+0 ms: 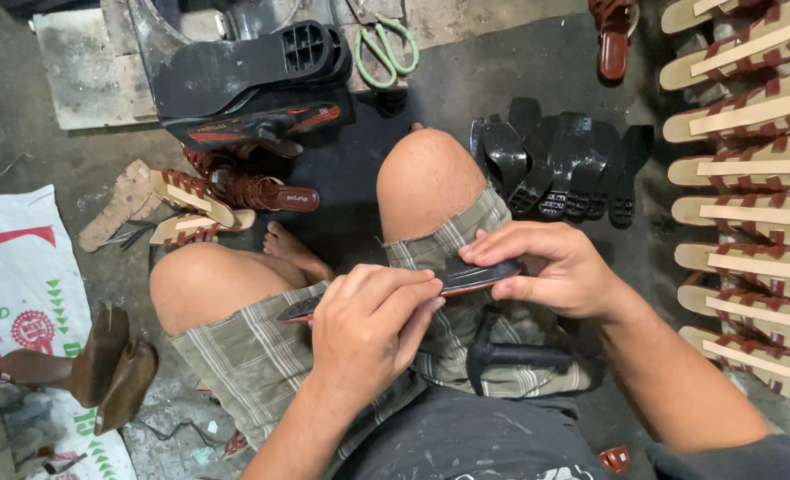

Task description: The person assembles brown sandals by heating black rubber soles on a gas stove, then pressing them onto the sandal bases. They trim excess rubber with scissors and use a tool to smooth the edges, repeating the process for multiple sandals.

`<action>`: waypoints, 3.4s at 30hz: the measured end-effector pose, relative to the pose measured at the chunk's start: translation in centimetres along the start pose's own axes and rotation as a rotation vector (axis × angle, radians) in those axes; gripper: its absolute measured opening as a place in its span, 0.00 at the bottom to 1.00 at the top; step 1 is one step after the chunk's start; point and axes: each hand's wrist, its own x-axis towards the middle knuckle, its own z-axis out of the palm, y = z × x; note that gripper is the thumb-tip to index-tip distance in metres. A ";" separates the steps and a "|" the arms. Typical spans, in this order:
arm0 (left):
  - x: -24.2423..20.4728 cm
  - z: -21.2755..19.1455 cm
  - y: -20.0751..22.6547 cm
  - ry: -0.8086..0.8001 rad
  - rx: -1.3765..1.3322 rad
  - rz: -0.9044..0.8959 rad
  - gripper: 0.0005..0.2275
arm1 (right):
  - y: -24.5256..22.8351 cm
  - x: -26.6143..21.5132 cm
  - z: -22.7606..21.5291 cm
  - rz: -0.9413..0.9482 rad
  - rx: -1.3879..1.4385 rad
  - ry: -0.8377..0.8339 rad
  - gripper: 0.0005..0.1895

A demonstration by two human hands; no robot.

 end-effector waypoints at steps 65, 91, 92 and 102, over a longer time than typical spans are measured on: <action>-5.4 -6.4 2.0 0.203 -0.657 -0.117 0.16 | -11.2 4.7 5.3 -0.336 -0.397 -0.251 0.26; -4.0 -4.8 -0.1 0.299 -0.189 0.007 0.10 | -8.2 6.3 7.3 -0.392 -0.716 -0.038 0.14; -4.0 -4.7 -0.2 0.295 -0.204 0.001 0.09 | -8.0 6.1 7.2 -0.390 -0.717 -0.028 0.14; -6.7 -0.4 -2.0 0.537 -1.346 -0.633 0.20 | -5.5 0.5 9.3 0.163 -0.156 0.076 0.13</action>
